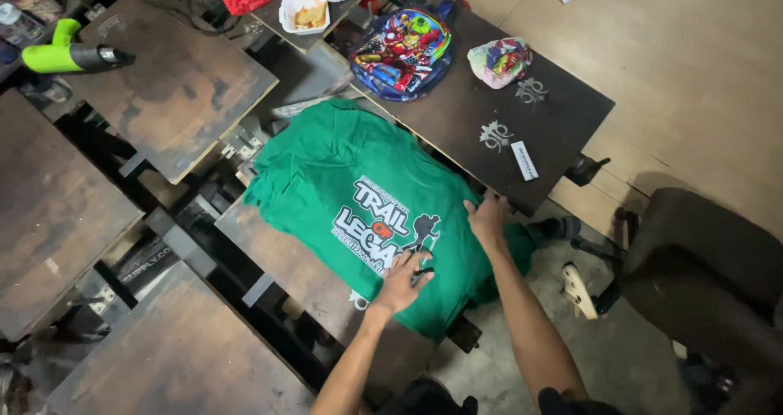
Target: The person folds a green t-shirt on a wooden table. They smooth the shirt, fold the sleeves and bottom, then fold it in half and place it on a stack of similar shirts.
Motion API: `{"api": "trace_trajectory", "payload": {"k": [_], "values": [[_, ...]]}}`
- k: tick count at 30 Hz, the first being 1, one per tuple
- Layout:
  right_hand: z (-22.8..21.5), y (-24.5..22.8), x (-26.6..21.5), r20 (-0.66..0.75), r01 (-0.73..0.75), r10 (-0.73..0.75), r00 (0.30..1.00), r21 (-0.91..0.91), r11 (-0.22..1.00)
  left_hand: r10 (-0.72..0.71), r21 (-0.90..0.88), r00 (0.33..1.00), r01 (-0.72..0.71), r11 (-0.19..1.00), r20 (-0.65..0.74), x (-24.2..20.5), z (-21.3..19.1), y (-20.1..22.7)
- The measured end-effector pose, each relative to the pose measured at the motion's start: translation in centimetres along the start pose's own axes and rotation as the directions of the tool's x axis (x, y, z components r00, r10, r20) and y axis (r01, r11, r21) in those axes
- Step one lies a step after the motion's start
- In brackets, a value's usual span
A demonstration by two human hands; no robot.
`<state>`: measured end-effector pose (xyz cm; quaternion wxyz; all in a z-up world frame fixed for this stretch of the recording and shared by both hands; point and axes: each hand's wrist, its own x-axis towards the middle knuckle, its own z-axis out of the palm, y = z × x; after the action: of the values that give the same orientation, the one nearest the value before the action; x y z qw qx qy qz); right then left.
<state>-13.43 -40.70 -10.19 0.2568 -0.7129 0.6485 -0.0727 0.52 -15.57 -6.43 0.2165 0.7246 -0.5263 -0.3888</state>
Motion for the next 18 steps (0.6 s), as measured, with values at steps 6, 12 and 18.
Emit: {"api": "trace_trajectory", "payload": {"k": [6, 12, 18], "values": [[-4.2, -4.3, -8.9, -0.392, 0.364, -0.405, 0.826, -0.179, 0.914, 0.092, -0.317, 0.989, -0.123, 0.940, -0.113, 1.8, 0.4, -1.7], [-2.9, -6.0, -15.9, -0.208, 0.317, -0.444, 0.871, -0.452, 0.834, -0.249, -0.840, 0.961, 0.232, 0.490, 0.120, 1.4, -4.7, 4.5], [-1.7, -6.4, -20.4, 0.230, 0.303, -0.285, 0.931, -0.051, 0.952, -0.423, -0.902, 0.905, 0.140, 0.408, -0.051, 4.6, 3.6, -3.0]]}}
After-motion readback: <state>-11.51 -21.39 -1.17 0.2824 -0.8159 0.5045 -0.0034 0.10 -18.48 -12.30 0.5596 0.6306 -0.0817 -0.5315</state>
